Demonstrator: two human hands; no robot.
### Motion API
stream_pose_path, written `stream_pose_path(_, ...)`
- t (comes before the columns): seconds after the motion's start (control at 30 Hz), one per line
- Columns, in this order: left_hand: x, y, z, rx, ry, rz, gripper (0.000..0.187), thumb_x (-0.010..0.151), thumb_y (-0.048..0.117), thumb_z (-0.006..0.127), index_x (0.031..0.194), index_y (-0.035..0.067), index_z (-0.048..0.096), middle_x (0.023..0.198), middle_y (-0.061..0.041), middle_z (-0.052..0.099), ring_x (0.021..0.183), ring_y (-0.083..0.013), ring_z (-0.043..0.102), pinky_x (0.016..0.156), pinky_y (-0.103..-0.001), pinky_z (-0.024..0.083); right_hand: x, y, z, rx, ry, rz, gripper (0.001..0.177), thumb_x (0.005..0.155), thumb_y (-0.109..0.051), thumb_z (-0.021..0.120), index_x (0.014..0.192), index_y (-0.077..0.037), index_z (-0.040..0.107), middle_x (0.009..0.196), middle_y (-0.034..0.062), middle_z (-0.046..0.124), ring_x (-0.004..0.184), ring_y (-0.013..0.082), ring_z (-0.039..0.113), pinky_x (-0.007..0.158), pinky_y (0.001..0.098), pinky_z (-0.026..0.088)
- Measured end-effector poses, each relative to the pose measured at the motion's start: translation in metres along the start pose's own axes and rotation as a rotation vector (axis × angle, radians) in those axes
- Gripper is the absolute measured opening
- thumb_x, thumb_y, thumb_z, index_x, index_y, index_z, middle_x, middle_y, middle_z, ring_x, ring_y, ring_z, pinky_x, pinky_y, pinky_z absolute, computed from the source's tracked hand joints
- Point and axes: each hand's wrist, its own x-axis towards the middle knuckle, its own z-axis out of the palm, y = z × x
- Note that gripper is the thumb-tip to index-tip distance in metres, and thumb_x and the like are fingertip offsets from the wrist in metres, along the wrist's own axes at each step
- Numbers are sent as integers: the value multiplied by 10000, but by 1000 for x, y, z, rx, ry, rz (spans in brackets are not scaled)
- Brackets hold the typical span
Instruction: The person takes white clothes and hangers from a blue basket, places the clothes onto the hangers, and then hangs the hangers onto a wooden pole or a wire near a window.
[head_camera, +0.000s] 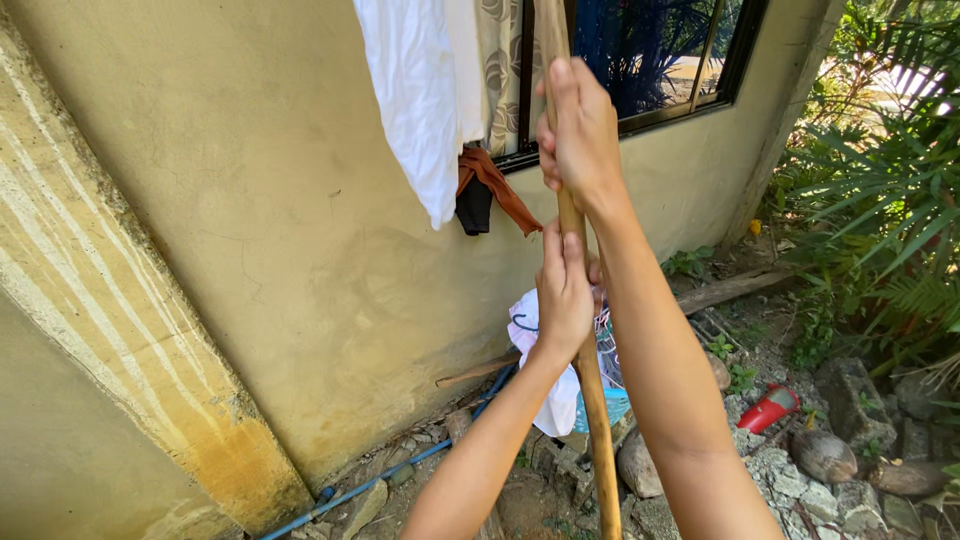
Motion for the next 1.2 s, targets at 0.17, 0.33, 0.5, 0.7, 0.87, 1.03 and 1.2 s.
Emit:
stream_pose_path(0.17,61,28,7,208,74,132,462,1091,450,345,1401,128,462,591,-11,508,463,-112,524,424,-317,429,69,-1,-11,-176,-28,-262,458,1132,-469,352,1182,-72,573,677,22,544,469,98,547,424,284,479)
stream_pose_path(0.33,138,35,6,288,109,237,427,1105,423,366,1370,115,498,600,-51,563,479,-168,598,451,-351,481,105,12,-21,-252,-81,-270,515,1133,-463,340,1430,-72,498,921,99,734,731,126,736,666,298,635)
stream_pose_path(0.5,205,40,10,425,209,687,409,1175,453,361,1372,120,491,903,-145,760,822,-367,763,689,-465,575,92,47,-29,-170,-2,-637,535,1217,-426,366,1570,-37,469,1530,191,599,1372,214,579,1183,389,441)
stream_pose_path(0.7,249,68,23,472,287,456,473,1052,446,363,1407,145,453,635,-169,705,651,-384,747,576,-489,533,-27,103,-8,141,138,19,532,1083,-441,353,1491,-117,459,989,67,653,615,128,583,488,287,449)
stream_pose_path(0.87,333,49,20,660,388,644,377,1078,347,417,1042,8,577,698,-201,673,674,-416,692,602,-496,501,-17,103,-3,-137,240,-179,479,1123,-408,469,1493,-110,529,643,-14,517,503,60,485,445,239,383)
stream_pose_path(1.03,439,36,12,468,172,594,320,967,257,551,851,-8,688,697,-132,738,634,-272,742,568,-392,584,38,80,-13,-49,219,-214,491,1096,-401,472,1489,-116,543,610,-36,452,470,37,415,399,240,330)
stream_pose_path(1.2,455,40,9,359,-22,548,273,897,232,606,862,19,773,728,-28,805,675,-124,787,590,-308,646,87,62,-22,59,151,-154,500,1075,-422,482,1481,-141,560,584,-22,455,401,52,415,343,260,326)
